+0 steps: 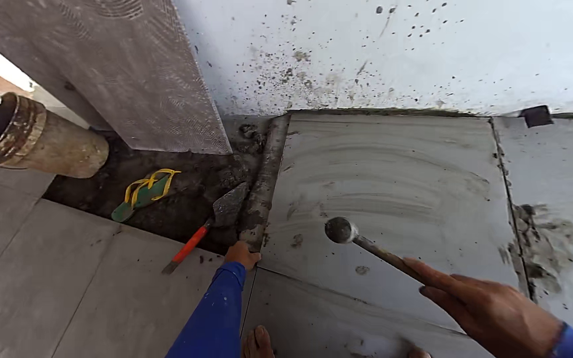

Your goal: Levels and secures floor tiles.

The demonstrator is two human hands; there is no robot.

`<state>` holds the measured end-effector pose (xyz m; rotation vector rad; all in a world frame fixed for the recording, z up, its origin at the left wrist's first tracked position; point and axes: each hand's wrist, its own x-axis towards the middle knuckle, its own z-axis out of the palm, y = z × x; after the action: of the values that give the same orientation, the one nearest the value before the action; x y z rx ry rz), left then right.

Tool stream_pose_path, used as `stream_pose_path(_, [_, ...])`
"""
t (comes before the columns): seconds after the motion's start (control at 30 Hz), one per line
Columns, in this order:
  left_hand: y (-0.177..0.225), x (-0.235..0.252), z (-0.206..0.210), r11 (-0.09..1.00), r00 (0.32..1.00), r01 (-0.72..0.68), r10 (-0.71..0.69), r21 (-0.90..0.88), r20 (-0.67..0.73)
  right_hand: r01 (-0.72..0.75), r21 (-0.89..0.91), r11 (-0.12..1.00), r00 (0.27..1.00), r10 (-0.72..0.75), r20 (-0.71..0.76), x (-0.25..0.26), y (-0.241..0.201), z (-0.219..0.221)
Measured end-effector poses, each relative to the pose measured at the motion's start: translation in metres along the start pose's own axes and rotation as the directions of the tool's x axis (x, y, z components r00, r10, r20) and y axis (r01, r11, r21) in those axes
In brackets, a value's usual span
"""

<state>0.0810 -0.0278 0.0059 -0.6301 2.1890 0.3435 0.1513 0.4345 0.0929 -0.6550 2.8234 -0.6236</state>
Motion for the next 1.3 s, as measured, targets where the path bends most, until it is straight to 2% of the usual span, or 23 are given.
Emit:
stream_pose_path(0.03, [0.001,0.001,0.003,0.999,1.0,-0.007,0.008,-0.044,0.019,0.05,-0.02,0.999,0.999,-0.05,0.004,0.025,-0.009,-0.004])
stream_pose_path(0.1, [-0.001,0.004,0.005,0.994,0.997,-0.007,0.015,-0.111,0.069,0.087,-0.03,0.996,0.982,-0.08,0.172,0.079,-0.038,-0.021])
stream_pose_path(0.17, [-0.005,0.004,0.004,0.984,0.992,0.009,0.014,-0.175,0.127,0.091,-0.092,0.992,0.917,-0.048,0.396,0.134,-0.071,-0.034])
stream_pose_path(0.23, [-0.007,0.001,0.002,0.964,0.986,0.041,0.003,-0.261,0.167,0.124,-0.169,0.978,0.848,-0.016,0.53,0.181,-0.107,-0.034])
stream_pose_path(0.33, [-0.009,-0.001,0.003,0.943,0.977,0.059,0.012,-0.327,0.212,0.171,-0.24,0.955,0.765,0.025,0.644,0.223,-0.148,-0.015])
stream_pose_path(0.43, [-0.008,-0.003,0.0,0.944,0.967,0.039,0.048,-0.329,0.252,0.193,-0.286,0.938,0.717,0.064,0.694,0.249,-0.158,0.015])
stream_pose_path(0.53, [-0.012,0.0,0.002,0.92,0.965,0.05,0.056,-0.39,0.256,0.204,-0.343,0.917,0.678,0.12,0.725,0.269,-0.197,-0.004])
stream_pose_path(0.63, [-0.018,0.001,0.007,0.903,0.961,0.07,0.053,-0.424,0.271,0.196,-0.328,0.924,0.704,0.101,0.703,0.26,-0.206,0.002])
stream_pose_path(0.8, [-0.012,-0.001,0.002,0.932,0.961,0.041,0.062,-0.36,0.269,0.203,-0.385,0.9,0.741,0.116,0.661,0.251,-0.205,0.015])
stream_pose_path(0.9, [-0.009,-0.002,0.005,0.956,0.964,0.001,0.077,-0.293,0.255,0.144,-0.372,0.917,0.718,0.162,0.677,0.239,-0.192,0.017])
stream_pose_path(0.97, [-0.003,-0.003,0.003,0.978,0.976,-0.038,0.08,-0.204,0.201,0.088,-0.361,0.928,0.707,0.197,0.679,0.238,-0.18,0.011])
stream_pose_path(1.03, [0.003,-0.004,0.012,0.989,0.997,-0.058,0.065,-0.134,0.05,0.013,-0.297,0.955,0.764,0.182,0.619,0.228,-0.163,0.003])
stream_pose_path(1.1, [0.01,-0.008,0.024,0.995,0.998,-0.035,0.03,-0.097,-0.05,-0.004,-0.175,0.984,0.874,0.089,0.478,0.199,-0.129,-0.002])
stream_pose_path(1.17, [0.017,-0.013,0.029,0.998,0.997,-0.013,0.008,-0.061,-0.076,0.05,-0.005,0.999,0.965,-0.047,0.258,0.152,-0.087,0.005])
stream_pose_path(1.23, [0.021,-0.016,0.029,1.0,0.997,-0.003,0.002,-0.009,-0.072,0.042,0.098,0.994,0.993,-0.053,0.108,0.096,-0.049,0.034])
stream_pose_path(1.3, [0.022,-0.016,0.03,1.0,0.997,-0.007,0.009,0.024,-0.072,-0.081,0.163,0.983,0.988,0.058,0.141,0.044,-0.022,0.068])
